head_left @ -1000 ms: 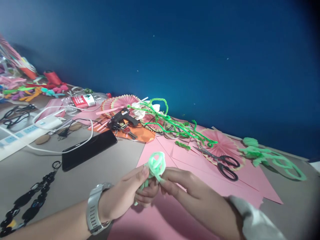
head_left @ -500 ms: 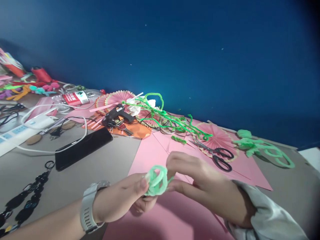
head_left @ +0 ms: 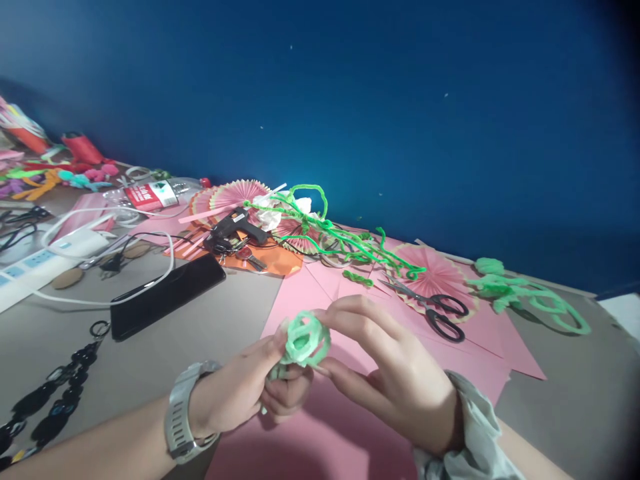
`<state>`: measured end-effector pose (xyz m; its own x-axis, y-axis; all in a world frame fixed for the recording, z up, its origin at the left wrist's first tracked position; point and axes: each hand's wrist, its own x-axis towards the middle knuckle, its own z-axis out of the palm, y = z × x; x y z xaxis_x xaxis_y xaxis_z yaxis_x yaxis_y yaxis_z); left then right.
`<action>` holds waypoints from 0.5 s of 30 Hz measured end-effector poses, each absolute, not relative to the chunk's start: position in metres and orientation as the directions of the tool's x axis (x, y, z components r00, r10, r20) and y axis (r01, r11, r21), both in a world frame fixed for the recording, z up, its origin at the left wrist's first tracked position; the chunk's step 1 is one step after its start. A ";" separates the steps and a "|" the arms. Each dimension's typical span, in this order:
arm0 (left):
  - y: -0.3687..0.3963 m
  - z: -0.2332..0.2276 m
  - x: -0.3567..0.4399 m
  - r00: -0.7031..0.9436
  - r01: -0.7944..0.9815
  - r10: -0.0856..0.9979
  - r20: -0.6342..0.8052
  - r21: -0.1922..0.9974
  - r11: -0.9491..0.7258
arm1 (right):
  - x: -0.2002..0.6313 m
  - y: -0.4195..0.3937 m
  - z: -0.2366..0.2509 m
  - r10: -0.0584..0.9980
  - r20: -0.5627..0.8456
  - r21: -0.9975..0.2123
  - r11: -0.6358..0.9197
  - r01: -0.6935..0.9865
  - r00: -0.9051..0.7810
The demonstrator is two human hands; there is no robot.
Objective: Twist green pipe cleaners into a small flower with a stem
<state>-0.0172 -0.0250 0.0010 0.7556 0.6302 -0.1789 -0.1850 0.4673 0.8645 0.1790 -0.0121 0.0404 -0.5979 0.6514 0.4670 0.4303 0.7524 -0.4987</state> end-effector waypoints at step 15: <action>-0.020 -0.003 -0.020 0.905 -0.110 0.317 -0.285 0.563 0.819 | 0.180 -0.013 0.029 0.464 0.567 -0.334 0.885 0.326 -0.680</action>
